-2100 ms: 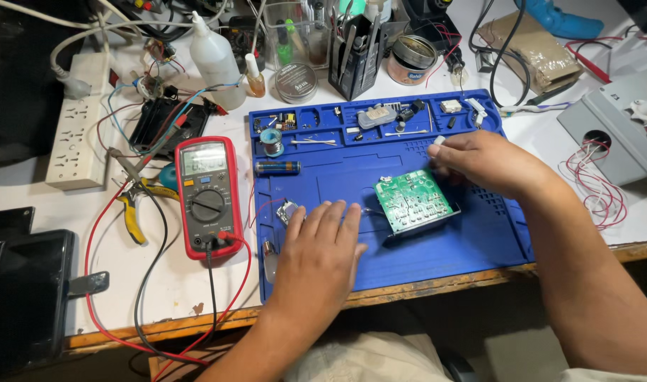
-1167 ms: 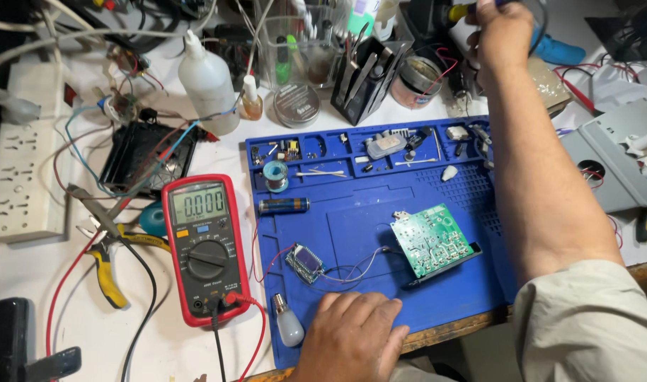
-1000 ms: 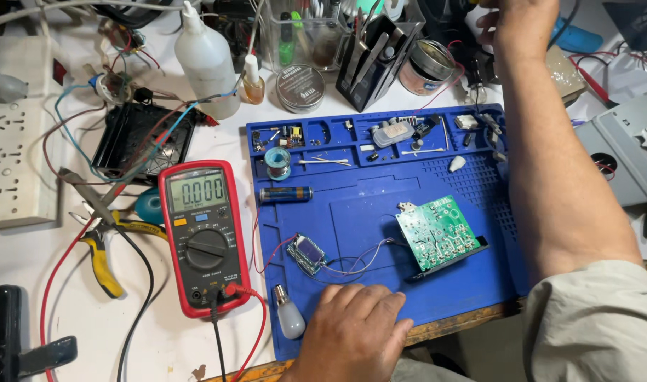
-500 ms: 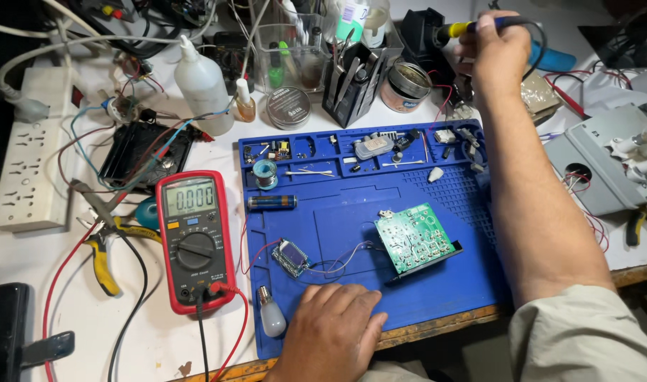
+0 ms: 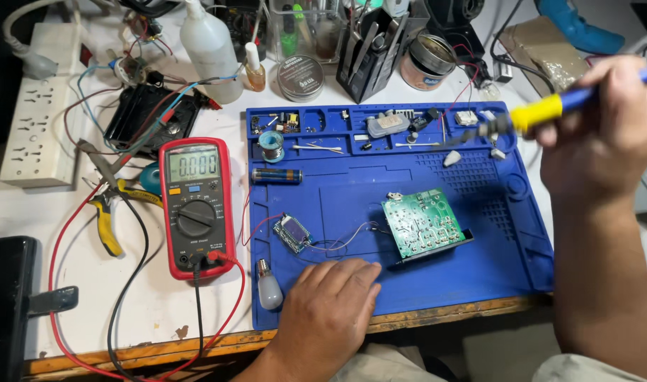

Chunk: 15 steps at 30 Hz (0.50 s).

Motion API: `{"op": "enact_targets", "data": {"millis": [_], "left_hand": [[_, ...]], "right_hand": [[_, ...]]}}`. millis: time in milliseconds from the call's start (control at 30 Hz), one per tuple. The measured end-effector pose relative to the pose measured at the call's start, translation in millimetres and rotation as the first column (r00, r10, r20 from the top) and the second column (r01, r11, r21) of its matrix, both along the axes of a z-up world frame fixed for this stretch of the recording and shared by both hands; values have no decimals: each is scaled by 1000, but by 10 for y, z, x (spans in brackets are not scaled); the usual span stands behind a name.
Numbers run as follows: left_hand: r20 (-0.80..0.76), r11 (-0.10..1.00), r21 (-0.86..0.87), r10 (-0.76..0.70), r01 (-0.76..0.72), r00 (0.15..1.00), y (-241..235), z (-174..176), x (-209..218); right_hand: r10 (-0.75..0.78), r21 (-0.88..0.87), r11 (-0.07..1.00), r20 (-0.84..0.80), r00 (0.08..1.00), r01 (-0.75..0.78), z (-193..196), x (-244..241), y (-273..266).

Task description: The person uses a soldering iron to work on a green circuit board placed on a blue mat. They apply solder to various points on the board, flip it over to access the other side, and use a multimeter to check connections. The workspace is cluttered with electronic components and tools.

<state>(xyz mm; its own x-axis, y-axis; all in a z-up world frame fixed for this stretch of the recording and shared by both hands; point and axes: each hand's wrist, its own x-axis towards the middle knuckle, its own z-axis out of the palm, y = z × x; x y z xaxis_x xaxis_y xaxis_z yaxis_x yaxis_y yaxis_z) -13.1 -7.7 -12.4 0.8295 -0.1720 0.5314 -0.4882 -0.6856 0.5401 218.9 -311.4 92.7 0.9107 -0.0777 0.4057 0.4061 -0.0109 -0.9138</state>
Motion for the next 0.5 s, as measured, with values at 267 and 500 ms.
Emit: {"op": "enact_targets", "data": {"millis": [267,500], "left_hand": [[83,947,210,231,-243,969,-240,-3,288],[109,890,313,312,-330,944,-297,-48,363]], "right_hand": [[-91,143,986,45,995,84,-616,-1184,-150],[-339,87,939,87,937,332,-871,-1529,-28]]}}
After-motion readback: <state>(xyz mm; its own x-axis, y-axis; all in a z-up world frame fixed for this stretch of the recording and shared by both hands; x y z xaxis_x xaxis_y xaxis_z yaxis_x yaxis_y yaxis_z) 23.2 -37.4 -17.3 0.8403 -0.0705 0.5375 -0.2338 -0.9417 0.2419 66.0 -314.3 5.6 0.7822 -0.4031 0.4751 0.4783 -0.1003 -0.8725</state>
